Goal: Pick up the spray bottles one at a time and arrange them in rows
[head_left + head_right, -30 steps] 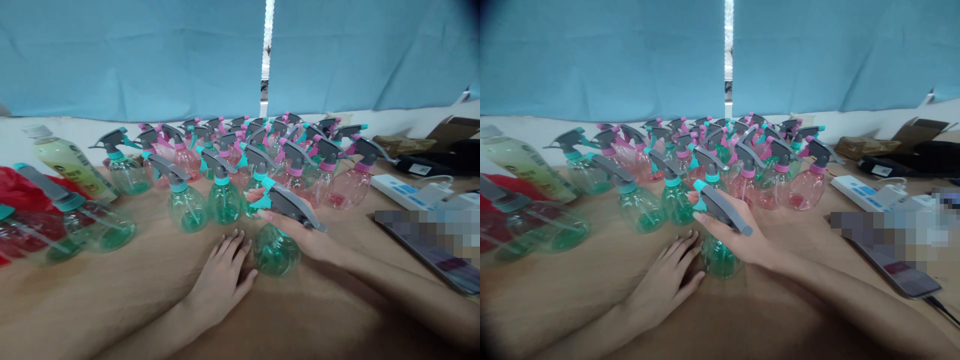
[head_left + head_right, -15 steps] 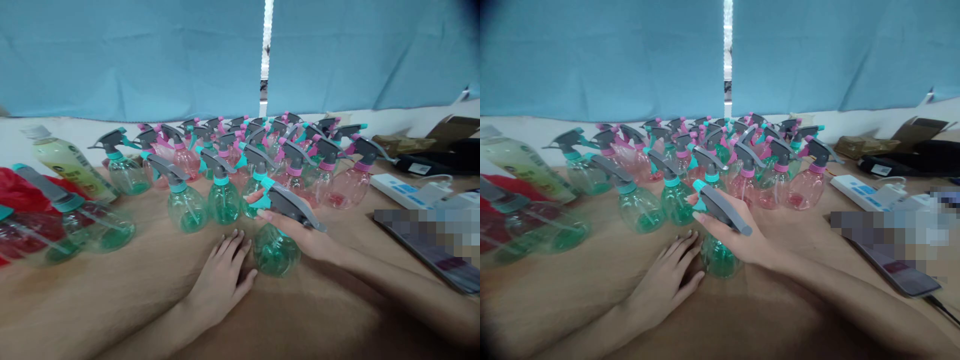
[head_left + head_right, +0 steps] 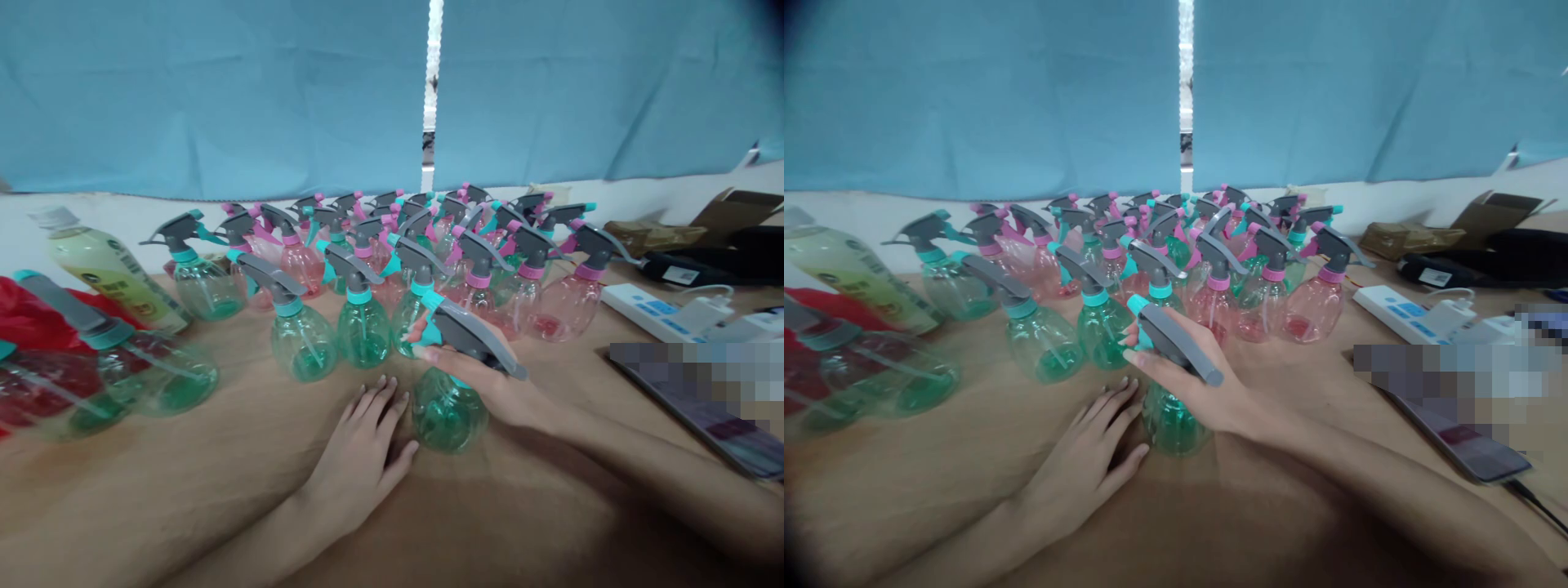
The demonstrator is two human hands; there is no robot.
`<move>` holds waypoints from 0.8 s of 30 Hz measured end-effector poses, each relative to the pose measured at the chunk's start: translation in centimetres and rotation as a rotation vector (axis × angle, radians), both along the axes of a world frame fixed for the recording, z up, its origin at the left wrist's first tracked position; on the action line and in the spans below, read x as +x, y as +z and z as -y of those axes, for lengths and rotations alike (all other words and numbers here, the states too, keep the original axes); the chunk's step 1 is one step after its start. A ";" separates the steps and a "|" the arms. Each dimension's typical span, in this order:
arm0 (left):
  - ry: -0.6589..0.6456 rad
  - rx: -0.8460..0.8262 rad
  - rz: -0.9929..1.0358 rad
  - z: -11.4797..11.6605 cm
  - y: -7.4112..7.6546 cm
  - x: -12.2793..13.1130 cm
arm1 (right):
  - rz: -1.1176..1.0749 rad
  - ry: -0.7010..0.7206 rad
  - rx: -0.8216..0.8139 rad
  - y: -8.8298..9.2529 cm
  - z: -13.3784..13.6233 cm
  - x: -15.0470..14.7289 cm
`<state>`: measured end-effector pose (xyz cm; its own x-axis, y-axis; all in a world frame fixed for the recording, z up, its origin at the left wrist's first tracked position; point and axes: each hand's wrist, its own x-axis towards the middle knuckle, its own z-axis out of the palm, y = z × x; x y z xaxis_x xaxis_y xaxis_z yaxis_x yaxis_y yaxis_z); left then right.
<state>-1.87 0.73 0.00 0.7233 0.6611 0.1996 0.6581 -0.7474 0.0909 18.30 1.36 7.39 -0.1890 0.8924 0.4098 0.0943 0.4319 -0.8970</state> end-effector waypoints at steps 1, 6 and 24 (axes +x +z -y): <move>-0.001 0.000 0.006 0.0 0.0 0.0 | -0.011 0.002 0.005 -0.1 0.0 0.0; -0.004 0.007 0.023 0.0 0.0 0.0 | 0.027 -0.058 -0.001 -0.4 0.0 0.0; 0.021 -0.021 0.040 -0.1 0.1 0.0 | -0.036 -0.023 0.077 -0.3 -0.2 0.0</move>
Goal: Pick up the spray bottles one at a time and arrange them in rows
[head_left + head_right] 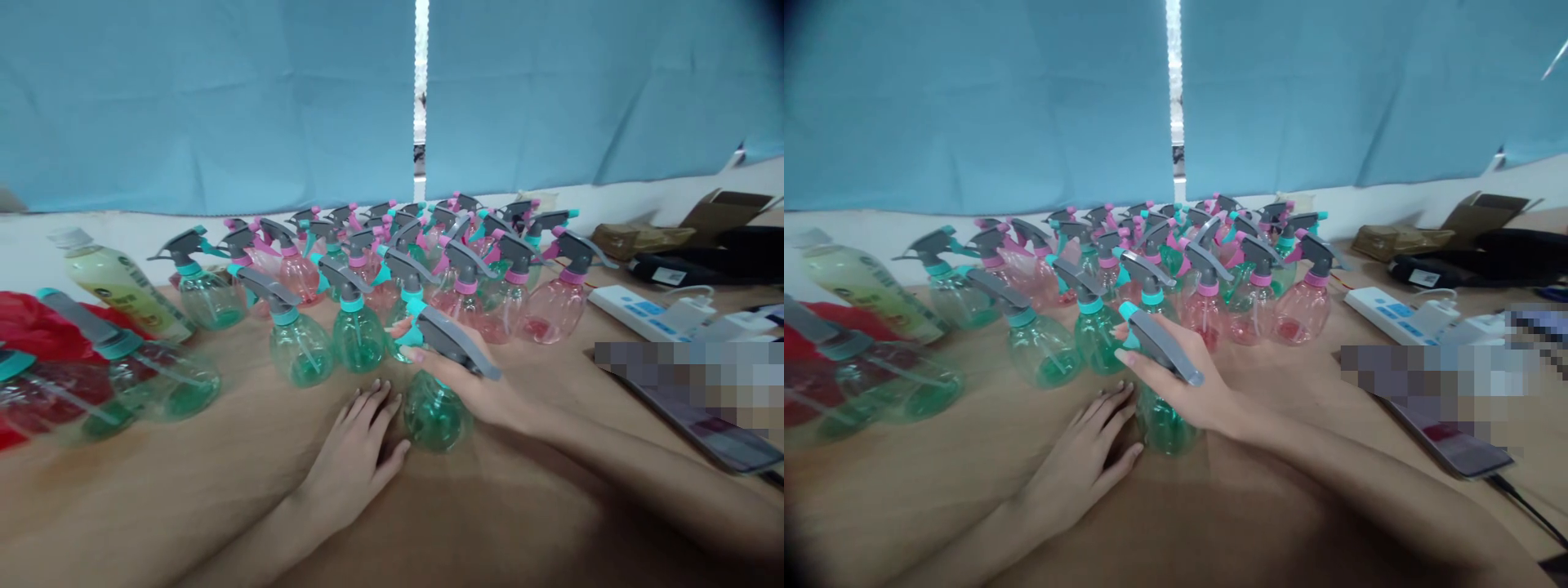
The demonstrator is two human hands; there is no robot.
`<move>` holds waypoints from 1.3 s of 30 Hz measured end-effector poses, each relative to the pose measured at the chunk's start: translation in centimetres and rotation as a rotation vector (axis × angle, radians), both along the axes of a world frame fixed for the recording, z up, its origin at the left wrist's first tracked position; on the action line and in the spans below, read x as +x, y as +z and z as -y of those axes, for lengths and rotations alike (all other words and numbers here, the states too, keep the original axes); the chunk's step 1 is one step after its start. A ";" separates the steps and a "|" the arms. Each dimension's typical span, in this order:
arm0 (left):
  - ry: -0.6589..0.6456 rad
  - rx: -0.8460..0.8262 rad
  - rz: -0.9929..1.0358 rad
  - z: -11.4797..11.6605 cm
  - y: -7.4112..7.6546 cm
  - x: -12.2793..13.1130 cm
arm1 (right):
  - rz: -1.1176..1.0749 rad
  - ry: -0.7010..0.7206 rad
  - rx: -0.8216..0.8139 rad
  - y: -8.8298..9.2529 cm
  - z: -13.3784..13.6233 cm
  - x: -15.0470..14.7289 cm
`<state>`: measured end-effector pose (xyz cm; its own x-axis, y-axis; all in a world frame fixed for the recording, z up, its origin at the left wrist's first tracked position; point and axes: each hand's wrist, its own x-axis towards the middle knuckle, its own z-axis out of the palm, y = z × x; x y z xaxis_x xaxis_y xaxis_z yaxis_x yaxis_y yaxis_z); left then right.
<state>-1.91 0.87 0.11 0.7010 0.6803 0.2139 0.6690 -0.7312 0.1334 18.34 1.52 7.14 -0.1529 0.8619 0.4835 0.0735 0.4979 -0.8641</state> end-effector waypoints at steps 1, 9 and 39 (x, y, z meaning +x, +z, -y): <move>-0.001 -0.008 0.019 0.0 0.0 0.0 | -0.007 0.005 0.007 -0.1 0.0 0.0; -0.010 -0.117 0.315 0.8 0.6 0.7 | -0.022 -0.017 0.002 -0.4 0.0 -0.2; 0.377 -0.132 0.636 4.8 0.4 -7.6 | 0.113 0.048 0.110 0.1 0.6 -14.5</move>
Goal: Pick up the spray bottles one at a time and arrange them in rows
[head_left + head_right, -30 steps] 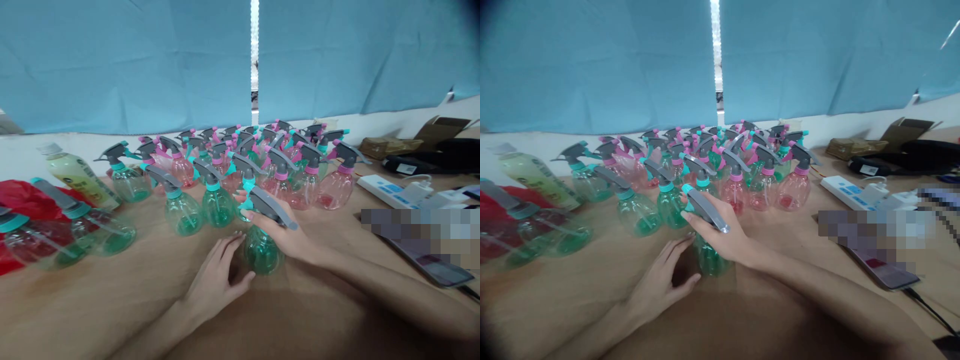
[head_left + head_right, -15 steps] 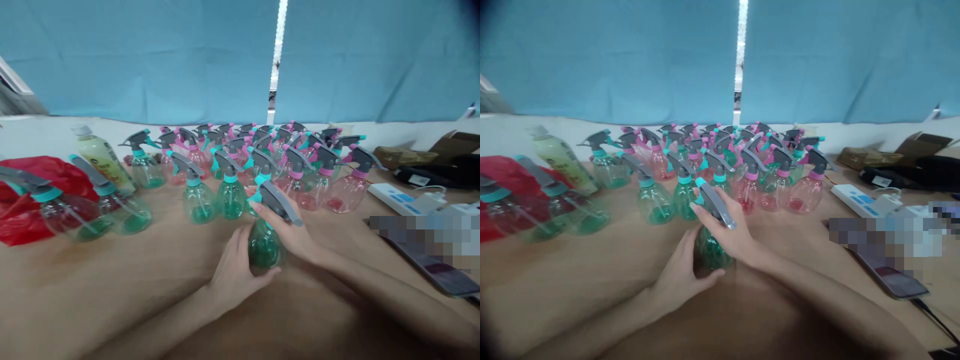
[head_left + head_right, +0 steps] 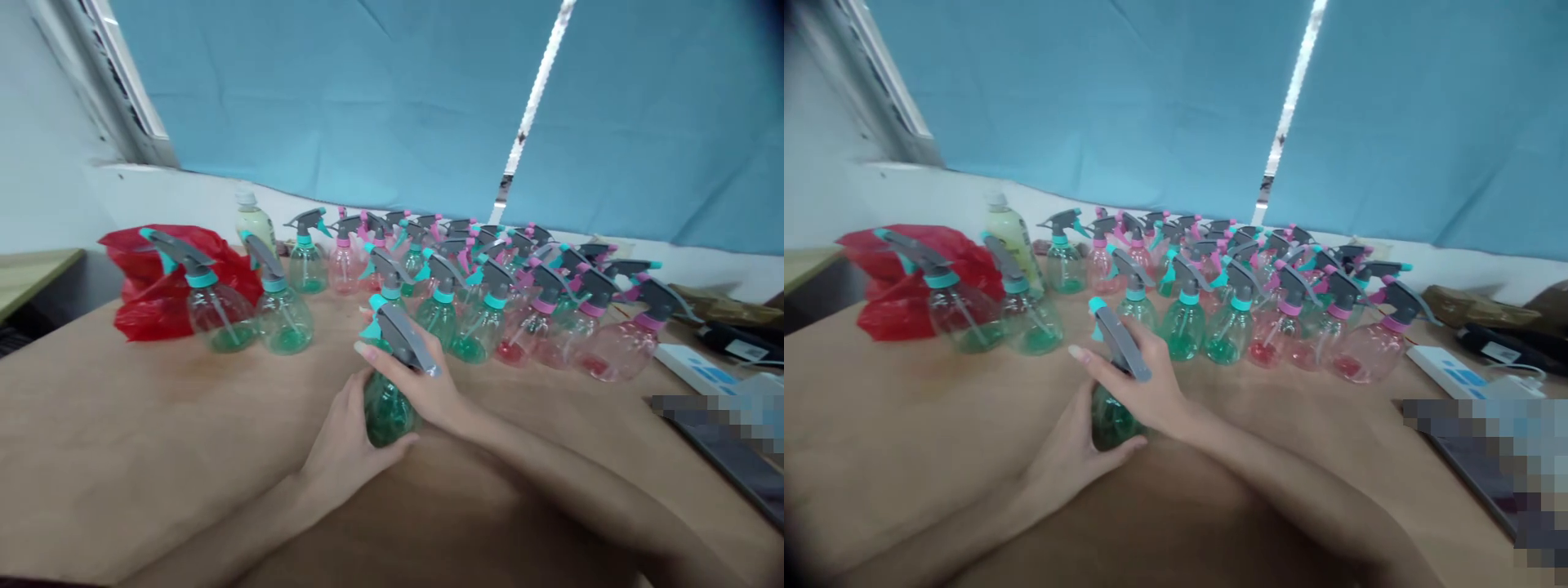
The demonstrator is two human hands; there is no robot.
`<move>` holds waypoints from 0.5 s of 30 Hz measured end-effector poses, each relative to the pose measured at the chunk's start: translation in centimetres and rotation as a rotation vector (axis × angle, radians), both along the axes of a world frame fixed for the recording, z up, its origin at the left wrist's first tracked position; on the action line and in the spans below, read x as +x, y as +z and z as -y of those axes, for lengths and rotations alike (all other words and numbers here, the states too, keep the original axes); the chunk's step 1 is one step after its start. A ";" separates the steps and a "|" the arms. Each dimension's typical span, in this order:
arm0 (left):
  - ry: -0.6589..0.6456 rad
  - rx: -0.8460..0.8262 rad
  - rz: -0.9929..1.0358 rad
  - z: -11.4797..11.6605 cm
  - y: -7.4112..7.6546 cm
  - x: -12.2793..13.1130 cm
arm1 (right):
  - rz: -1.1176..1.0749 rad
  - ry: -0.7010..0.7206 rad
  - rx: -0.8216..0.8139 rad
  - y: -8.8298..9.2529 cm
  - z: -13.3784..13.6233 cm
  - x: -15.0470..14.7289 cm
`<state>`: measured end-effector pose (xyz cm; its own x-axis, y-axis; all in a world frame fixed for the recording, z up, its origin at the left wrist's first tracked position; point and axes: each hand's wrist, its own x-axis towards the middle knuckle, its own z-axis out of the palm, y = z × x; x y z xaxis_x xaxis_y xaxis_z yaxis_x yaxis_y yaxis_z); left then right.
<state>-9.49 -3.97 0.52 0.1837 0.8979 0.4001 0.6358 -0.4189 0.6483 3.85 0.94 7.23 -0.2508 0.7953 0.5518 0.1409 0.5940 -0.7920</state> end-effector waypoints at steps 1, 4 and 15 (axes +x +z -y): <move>0.017 -0.002 -0.003 0.1 -0.1 -0.8 | 0.027 0.007 0.030 -0.1 -0.1 -0.6; 0.078 -0.008 -0.007 0.0 -0.4 -3.0 | 0.103 0.036 0.157 -0.4 -0.2 -1.8; 0.075 0.044 -0.038 -2.1 -0.4 -8.3 | 0.278 -0.116 0.162 0.7 -2.3 -4.7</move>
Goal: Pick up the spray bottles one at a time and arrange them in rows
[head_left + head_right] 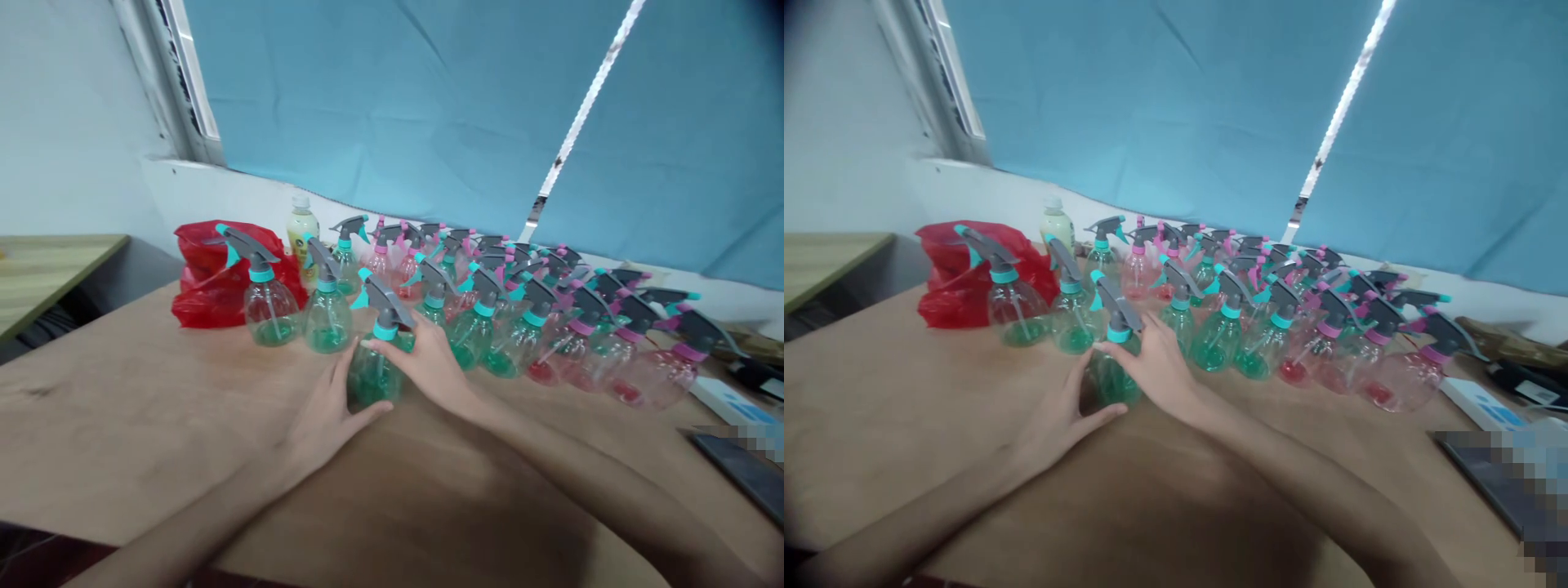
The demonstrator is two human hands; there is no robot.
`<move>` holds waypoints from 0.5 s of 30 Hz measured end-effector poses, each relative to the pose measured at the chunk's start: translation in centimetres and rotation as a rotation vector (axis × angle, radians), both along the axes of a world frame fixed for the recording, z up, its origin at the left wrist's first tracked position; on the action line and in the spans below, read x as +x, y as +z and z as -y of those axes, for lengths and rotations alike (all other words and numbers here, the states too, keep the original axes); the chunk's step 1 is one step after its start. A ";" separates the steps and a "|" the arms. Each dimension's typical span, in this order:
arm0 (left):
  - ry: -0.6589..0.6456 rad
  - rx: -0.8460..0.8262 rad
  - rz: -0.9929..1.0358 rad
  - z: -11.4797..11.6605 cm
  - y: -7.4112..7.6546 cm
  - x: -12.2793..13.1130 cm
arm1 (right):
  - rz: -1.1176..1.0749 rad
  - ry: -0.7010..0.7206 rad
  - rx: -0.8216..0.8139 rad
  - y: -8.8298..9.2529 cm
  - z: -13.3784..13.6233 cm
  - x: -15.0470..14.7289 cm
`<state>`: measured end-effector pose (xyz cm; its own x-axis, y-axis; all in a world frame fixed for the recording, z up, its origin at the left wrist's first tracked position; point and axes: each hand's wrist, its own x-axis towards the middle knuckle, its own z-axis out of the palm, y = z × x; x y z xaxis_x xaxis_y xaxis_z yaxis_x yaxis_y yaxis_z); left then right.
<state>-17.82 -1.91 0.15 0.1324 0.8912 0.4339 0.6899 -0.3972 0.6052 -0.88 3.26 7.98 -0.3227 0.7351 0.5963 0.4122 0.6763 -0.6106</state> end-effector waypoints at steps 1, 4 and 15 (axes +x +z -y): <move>0.001 0.000 0.000 0.0 0.0 -0.3 | 0.011 -0.013 -0.005 0.1 -0.6 -0.2; 0.011 0.009 -0.021 0.1 -0.1 -1.1 | 0.025 -0.041 -0.020 0.0 -2.5 -0.7; -0.004 -0.038 -0.016 0.5 0.2 -1.1 | -0.037 -0.073 -0.032 -1.3 -5.6 -2.1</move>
